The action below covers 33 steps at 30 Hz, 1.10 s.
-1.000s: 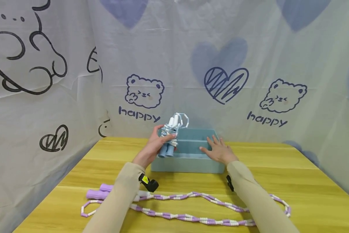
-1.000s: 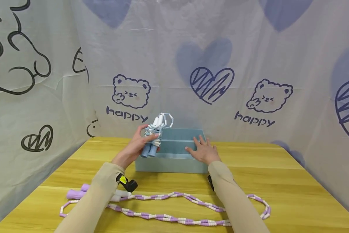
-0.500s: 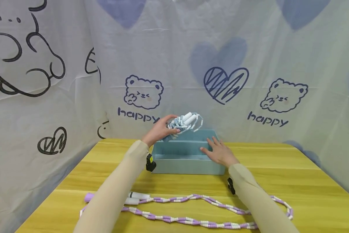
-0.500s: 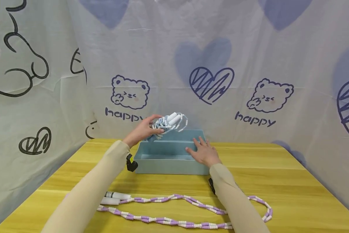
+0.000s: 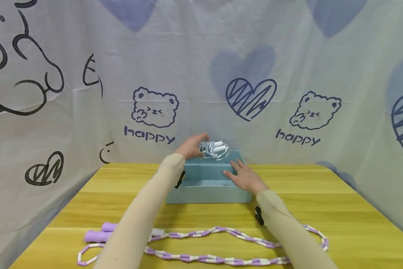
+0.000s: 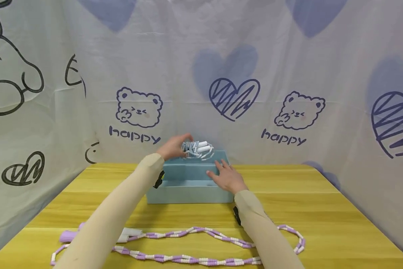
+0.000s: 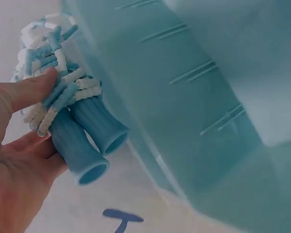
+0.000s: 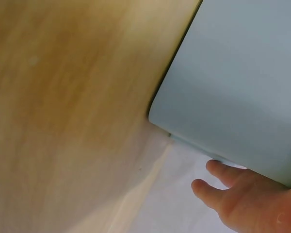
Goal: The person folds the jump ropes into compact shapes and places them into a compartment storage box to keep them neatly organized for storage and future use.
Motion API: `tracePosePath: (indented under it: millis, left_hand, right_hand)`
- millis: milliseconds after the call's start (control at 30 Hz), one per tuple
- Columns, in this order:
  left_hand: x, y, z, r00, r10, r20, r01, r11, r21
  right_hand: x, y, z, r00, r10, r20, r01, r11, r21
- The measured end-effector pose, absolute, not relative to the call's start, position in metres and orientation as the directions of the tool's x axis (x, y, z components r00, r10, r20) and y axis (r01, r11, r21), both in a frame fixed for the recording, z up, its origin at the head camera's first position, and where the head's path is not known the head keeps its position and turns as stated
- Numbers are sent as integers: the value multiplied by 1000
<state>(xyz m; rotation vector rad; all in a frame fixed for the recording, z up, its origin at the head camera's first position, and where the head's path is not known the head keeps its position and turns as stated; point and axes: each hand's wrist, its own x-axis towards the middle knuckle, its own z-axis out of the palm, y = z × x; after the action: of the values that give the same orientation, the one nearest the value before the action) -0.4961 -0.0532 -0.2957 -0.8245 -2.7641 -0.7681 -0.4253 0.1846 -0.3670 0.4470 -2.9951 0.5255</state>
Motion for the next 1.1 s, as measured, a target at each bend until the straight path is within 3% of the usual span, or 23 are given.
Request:
tracePosePath:
  millis: [333, 733, 1000, 1100]
  left_hand:
    - [-487, -42, -292, -866, 476, 153, 498, 789, 361]
    - [-507, -29, -294, -875, 483, -10, 458, 835, 305]
    - [-502, -21, -305, -878, 472, -82, 459, 878, 138]
    - [-501, -18, -303, -885, 456, -91, 443, 886, 135]
  right_hand:
    - [-427, 186, -366, -955, -270, 121, -296, 889, -350]
    - [-424, 186, -365, -956, -269, 117, -293, 891, -347]
    - [-424, 186, -367, -952, -277, 130, -306, 886, -349]
    - [-423, 187, -366, -953, -275, 130, -303, 883, -359]
